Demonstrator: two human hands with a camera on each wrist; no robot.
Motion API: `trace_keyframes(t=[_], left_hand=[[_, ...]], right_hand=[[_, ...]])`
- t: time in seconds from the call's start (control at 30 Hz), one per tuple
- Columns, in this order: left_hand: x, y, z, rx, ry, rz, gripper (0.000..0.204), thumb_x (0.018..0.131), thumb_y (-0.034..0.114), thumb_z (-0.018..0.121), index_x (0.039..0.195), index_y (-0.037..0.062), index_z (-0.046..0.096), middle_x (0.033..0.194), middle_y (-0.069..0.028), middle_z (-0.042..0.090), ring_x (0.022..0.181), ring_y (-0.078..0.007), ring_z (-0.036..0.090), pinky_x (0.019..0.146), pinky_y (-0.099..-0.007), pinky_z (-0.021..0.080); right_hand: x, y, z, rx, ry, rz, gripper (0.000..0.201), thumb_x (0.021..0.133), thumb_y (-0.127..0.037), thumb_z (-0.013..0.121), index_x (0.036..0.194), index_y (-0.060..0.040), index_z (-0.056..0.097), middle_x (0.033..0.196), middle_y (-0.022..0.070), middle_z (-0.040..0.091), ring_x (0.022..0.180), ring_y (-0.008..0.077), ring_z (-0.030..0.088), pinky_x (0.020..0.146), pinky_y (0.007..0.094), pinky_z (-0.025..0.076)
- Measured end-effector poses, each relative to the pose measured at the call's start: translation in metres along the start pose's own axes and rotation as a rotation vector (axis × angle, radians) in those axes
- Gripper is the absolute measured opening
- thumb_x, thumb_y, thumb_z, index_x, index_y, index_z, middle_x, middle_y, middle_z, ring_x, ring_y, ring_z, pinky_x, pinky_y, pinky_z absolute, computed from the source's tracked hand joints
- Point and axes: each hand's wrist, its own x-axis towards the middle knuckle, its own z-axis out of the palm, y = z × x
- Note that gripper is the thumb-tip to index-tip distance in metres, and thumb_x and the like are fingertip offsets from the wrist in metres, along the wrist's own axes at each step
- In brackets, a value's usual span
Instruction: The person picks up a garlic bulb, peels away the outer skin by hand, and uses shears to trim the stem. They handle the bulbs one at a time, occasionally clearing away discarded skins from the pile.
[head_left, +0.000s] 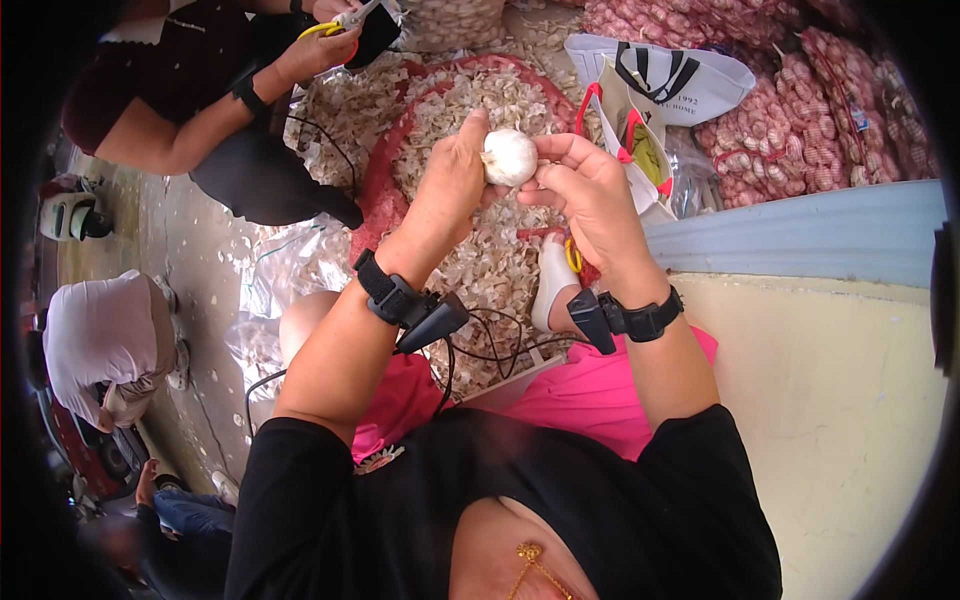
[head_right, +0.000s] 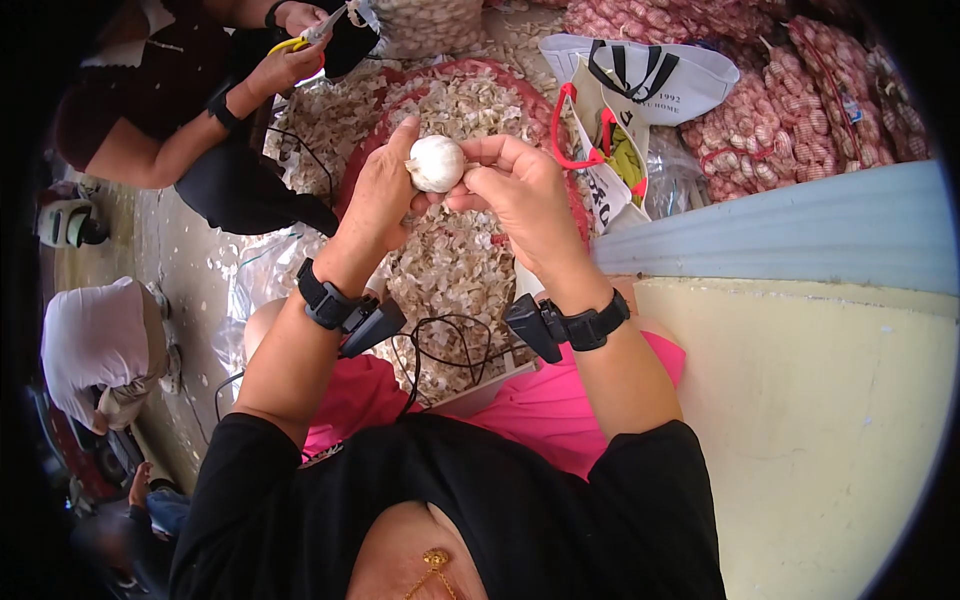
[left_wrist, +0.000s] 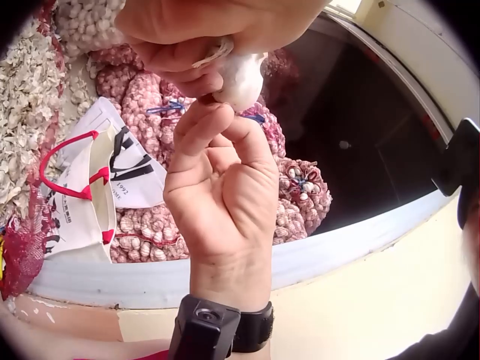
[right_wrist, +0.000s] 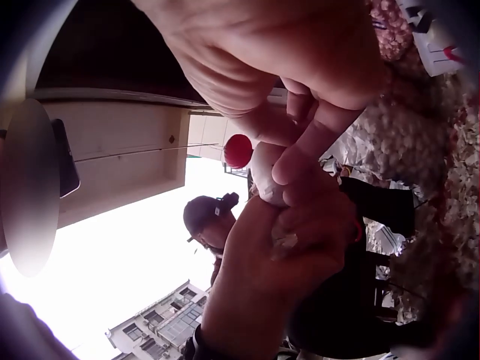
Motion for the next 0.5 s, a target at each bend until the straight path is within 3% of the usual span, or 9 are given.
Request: trace_keyframes(t=[0.13, 0.17, 0.23, 0.37, 0.43, 0.5], left_hand=[[0.0, 0.002, -0.001, 0.046, 0.049, 0.084, 0.05, 0.101, 0.048, 0.045, 0.082, 0.0066, 0.065, 0.067, 0.0016, 0.06, 0.051, -0.0055, 0.045, 0.044, -0.023, 0.031], [0.002, 0.0, -0.001, 0.046, 0.049, 0.085, 0.05, 0.101, 0.048, 0.045, 0.082, 0.0066, 0.065, 0.067, 0.0016, 0.06, 0.051, -0.0055, 0.045, 0.044, -0.023, 0.031], [0.007, -0.007, -0.004, 0.225, 0.03, 0.314, 0.045, 0.102, 0.038, 0.048, 0.08, 0.003, 0.066, 0.066, -0.0014, 0.061, 0.059, -0.0066, 0.051, 0.049, -0.0268, 0.04], [0.007, -0.006, -0.009, 0.239, 0.017, 0.304, 0.045, 0.102, 0.036, 0.05, 0.078, 0.0023, 0.067, 0.062, -0.0008, 0.06, 0.055, -0.0043, 0.049, 0.047, -0.0251, 0.038], [0.002, 0.001, -0.008, 0.179, -0.055, 0.214, 0.044, 0.102, 0.041, 0.049, 0.084, 0.0046, 0.066, 0.067, 0.002, 0.061, 0.047, -0.0019, 0.047, 0.04, -0.0188, 0.034], [0.0, 0.003, -0.007, 0.161, -0.052, 0.212, 0.044, 0.103, 0.041, 0.049, 0.085, 0.0049, 0.066, 0.067, 0.0018, 0.062, 0.046, -0.0016, 0.046, 0.039, -0.0187, 0.034]], right_hand=[[-0.003, -0.003, 0.012, -0.02, -0.043, -0.047, 0.035, 0.089, -0.005, 0.063, 0.121, 0.0073, 0.054, 0.105, 0.0127, 0.064, 0.083, 0.0136, 0.067, 0.071, 0.0263, 0.059], [-0.004, -0.003, 0.016, -0.134, -0.048, -0.087, 0.037, 0.089, -0.006, 0.064, 0.122, 0.0054, 0.054, 0.104, 0.0112, 0.064, 0.083, 0.0129, 0.066, 0.071, 0.0261, 0.059], [-0.005, -0.002, 0.018, -0.248, -0.051, -0.128, 0.038, 0.089, -0.007, 0.066, 0.124, 0.0036, 0.054, 0.104, 0.0097, 0.064, 0.084, 0.0122, 0.066, 0.07, 0.026, 0.059], [-0.004, 0.0, 0.013, -0.217, -0.088, -0.1, 0.042, 0.087, -0.009, 0.066, 0.127, 0.001, 0.054, 0.101, 0.007, 0.064, 0.08, 0.0105, 0.064, 0.068, 0.0256, 0.058], [-0.003, -0.003, 0.007, -0.181, -0.12, -0.078, 0.042, 0.088, -0.01, 0.065, 0.127, 0.0014, 0.054, 0.1, 0.0068, 0.064, 0.079, 0.0104, 0.064, 0.066, 0.0253, 0.058], [-0.003, -0.006, 0.006, 0.105, -0.165, 0.053, 0.039, 0.09, -0.012, 0.06, 0.126, 0.0022, 0.054, 0.098, 0.0075, 0.065, 0.075, 0.0112, 0.064, 0.064, 0.0251, 0.057]])
